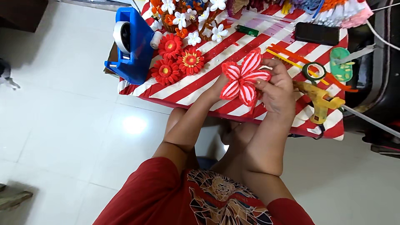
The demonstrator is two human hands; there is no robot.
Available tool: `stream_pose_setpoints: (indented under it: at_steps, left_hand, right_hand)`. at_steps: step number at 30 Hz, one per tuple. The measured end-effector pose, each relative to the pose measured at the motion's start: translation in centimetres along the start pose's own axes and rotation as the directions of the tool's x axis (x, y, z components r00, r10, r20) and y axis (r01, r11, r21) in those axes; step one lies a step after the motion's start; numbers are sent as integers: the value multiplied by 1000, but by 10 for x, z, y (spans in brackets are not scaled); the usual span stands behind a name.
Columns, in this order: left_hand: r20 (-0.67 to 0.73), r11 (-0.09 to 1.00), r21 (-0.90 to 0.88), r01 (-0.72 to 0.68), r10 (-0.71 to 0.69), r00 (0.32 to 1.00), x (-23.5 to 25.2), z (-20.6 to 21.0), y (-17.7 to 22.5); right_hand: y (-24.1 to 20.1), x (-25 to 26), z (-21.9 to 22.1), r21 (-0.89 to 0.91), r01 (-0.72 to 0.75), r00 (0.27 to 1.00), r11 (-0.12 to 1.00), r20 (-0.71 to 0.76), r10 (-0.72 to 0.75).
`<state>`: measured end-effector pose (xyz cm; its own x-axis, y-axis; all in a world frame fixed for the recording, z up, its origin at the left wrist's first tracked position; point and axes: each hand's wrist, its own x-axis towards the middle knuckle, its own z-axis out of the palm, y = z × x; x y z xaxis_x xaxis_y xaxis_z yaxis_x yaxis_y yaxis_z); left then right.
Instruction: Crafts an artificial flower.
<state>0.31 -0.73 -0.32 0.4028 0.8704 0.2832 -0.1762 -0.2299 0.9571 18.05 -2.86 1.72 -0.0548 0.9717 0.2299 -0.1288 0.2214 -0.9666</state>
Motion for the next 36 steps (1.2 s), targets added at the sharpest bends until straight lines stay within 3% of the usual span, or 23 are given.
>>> stream_pose_setpoints:
  at_steps: [2,5,14,17,21,27,29,32,35,36]
  left_hand:
    - [-25,1000,28,-2,3,1000,1,0,0]
    - [-28,995,-92,36,-39,999,1,1,1]
    - [-40,975,-179,131,-140,989,-3,1,-6]
    - [-4,989,-113,95,-97,995,-5,0,-13]
    - [-20,967,-227,114,-122,992,-4,3,-17]
    - [-11,988,-138,74,-77,997,-3,7,-13]
    - [21,974,-220,62,-59,998,-1,6,-33]
    - [26,946,-308,104,-101,995,1,7,-47]
    - [-87,936,-191,297,-318,944,0,8,-4]
    - [-103,945,-149,290,-306,946,-1,7,0]
  right_hand:
    - [0,0,1,25,-32,999,999,36,31]
    - [0,1,5,16,-46,999,999,8,46]
    - [-4,-2,16,-80,-48,997,996,-68,42]
    - [-11,-7,19,-93,-95,993,991,-84,87]
    - [-16,-10,21,-136,-125,988,983,-103,112]
    - [-20,-11,23,-261,-121,989,958,-117,93]
    - [-19,-11,21,-287,-134,987,948,-126,101]
    - [-20,-11,19,-292,-145,987,945,-107,119]
    - [-22,-14,12,-210,-98,995,973,10,102]
    - [-21,-14,9,-159,-78,995,984,49,87]
